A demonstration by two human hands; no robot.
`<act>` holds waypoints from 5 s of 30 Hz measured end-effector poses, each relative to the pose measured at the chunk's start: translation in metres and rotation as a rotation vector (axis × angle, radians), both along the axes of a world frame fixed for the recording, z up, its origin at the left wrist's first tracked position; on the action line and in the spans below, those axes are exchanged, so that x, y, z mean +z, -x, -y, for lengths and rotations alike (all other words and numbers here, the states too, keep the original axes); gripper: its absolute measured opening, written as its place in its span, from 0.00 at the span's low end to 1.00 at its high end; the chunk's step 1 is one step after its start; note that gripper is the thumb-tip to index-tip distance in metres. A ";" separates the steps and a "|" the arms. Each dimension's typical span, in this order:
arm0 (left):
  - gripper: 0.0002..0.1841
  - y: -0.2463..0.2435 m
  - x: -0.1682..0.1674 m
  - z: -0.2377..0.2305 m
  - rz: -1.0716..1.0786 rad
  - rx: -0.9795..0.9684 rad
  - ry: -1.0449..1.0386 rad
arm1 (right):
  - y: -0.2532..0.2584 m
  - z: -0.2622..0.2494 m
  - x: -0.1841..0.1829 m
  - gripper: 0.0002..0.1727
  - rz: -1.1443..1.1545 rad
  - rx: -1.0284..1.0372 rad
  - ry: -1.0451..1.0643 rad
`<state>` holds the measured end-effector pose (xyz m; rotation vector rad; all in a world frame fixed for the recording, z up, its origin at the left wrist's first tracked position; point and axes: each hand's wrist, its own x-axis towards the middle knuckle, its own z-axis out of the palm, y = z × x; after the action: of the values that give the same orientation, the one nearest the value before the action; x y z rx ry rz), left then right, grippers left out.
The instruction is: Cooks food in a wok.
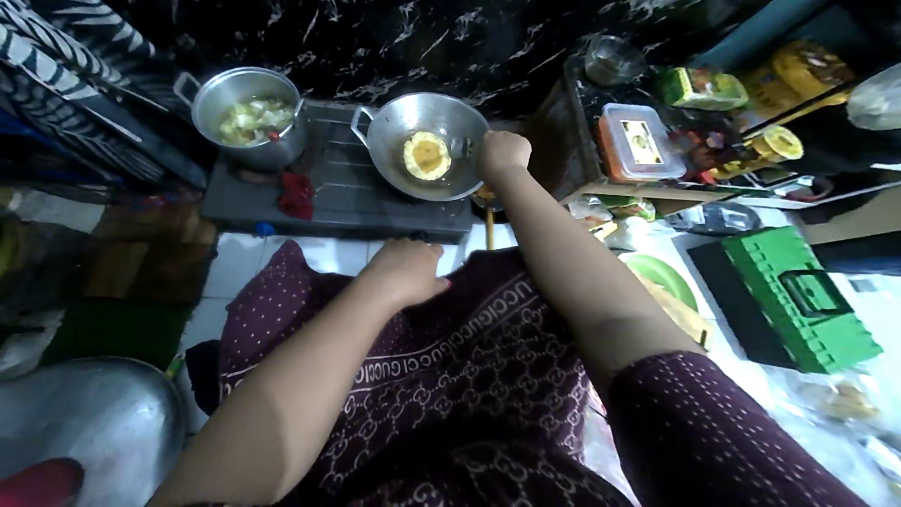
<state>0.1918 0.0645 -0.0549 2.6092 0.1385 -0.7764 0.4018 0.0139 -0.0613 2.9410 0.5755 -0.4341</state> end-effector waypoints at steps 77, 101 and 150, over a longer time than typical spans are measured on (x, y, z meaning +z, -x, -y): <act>0.33 -0.008 -0.009 0.001 -0.096 0.005 -0.041 | -0.023 0.008 -0.029 0.31 -0.042 0.018 -0.075; 0.34 -0.008 -0.006 0.000 -0.094 -0.002 -0.039 | -0.021 0.004 -0.022 0.28 -0.029 -0.045 -0.084; 0.33 0.003 -0.007 0.003 -0.054 -0.003 -0.042 | -0.003 0.030 0.024 0.21 -0.069 -0.076 -0.126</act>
<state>0.1884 0.0618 -0.0618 2.6296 0.1675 -0.8539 0.4049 -0.0159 -0.0375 3.0869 0.5187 -0.5284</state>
